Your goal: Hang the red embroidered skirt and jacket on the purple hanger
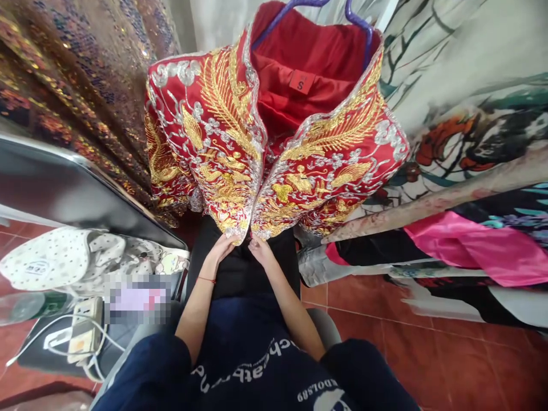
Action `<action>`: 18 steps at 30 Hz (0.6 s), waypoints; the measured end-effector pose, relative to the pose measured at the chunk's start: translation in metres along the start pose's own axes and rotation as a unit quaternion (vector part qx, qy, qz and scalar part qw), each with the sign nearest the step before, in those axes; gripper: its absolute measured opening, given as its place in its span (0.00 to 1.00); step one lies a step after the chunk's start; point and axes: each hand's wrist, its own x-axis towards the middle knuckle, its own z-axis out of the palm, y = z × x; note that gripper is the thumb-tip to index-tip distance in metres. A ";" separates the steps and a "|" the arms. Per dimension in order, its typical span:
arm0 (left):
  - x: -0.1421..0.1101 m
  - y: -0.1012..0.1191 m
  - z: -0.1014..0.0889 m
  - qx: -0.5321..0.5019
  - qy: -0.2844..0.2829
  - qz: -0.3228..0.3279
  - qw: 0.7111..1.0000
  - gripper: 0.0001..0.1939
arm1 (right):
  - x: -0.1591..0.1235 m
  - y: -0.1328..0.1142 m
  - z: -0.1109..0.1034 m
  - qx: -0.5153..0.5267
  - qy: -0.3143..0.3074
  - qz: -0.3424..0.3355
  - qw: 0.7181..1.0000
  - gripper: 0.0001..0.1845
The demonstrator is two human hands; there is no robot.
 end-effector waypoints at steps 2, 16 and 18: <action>-0.001 -0.004 -0.001 0.006 0.001 -0.009 1.000 0.24 | -0.006 -0.001 -0.002 -0.001 -0.010 0.006 1.000 0.13; 0.000 -0.021 -0.001 0.010 -0.034 -0.010 0.999 0.24 | -0.031 0.010 0.016 -0.001 -0.002 -0.036 0.999 0.08; -0.001 -0.021 0.000 0.010 -0.040 -0.010 0.999 0.25 | -0.034 0.010 0.019 -0.018 0.002 -0.051 0.999 0.07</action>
